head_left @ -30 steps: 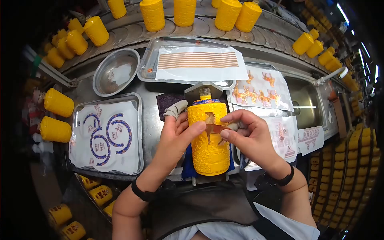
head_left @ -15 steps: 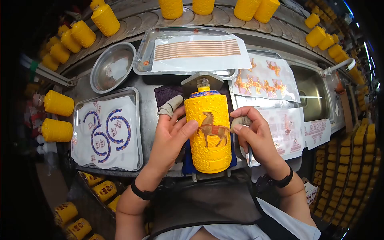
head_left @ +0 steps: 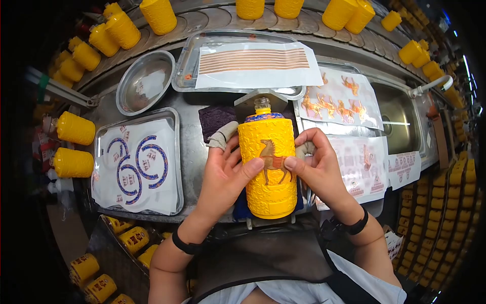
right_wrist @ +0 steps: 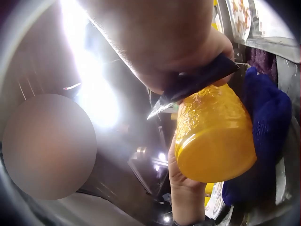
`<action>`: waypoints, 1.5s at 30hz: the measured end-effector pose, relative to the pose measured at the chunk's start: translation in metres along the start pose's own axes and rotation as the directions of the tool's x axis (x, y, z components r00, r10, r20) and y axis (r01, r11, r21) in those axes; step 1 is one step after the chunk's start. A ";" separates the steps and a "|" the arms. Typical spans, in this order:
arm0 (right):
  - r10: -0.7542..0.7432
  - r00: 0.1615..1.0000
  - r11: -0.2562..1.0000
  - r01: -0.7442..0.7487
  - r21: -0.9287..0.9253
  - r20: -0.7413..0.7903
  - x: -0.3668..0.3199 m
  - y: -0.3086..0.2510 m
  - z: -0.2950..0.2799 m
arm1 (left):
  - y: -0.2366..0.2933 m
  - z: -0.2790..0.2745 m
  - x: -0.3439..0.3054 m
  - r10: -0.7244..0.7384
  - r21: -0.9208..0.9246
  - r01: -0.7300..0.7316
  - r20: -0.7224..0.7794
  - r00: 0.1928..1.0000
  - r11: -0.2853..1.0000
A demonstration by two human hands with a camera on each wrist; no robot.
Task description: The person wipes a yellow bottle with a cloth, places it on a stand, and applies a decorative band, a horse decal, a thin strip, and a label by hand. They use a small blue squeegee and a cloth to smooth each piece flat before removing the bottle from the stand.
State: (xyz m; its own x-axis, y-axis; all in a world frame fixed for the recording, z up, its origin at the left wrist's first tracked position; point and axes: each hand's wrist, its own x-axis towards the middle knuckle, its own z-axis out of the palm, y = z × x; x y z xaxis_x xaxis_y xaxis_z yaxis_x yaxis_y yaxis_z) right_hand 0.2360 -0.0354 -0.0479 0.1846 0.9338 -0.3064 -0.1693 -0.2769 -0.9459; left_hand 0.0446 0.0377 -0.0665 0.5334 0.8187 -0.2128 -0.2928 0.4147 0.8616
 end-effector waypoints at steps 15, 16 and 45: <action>0.002 1.000 0.999 -0.002 0.047 -0.010 -0.001 -0.001 0.006 | 0.000 -0.002 -0.003 -0.006 -0.062 0.007 0.018 1.000 0.998; -0.003 1.000 0.999 0.004 0.045 -0.020 -0.001 -0.001 0.007 | 0.000 -0.003 -0.003 -0.007 -0.067 0.008 0.018 1.000 0.998; 0.014 0.995 0.962 -0.039 0.272 0.094 0.007 0.014 -0.008 | -0.002 -0.003 0.000 -0.026 -0.084 0.025 -0.001 1.000 0.996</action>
State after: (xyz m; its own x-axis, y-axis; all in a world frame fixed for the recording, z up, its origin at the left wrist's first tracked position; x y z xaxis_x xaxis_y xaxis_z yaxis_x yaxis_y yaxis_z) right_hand 0.2428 -0.0339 -0.0639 0.0906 0.9470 -0.3083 -0.4332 -0.2413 -0.8684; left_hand 0.0429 0.0383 -0.0693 0.5403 0.8080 -0.2350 -0.3448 0.4673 0.8141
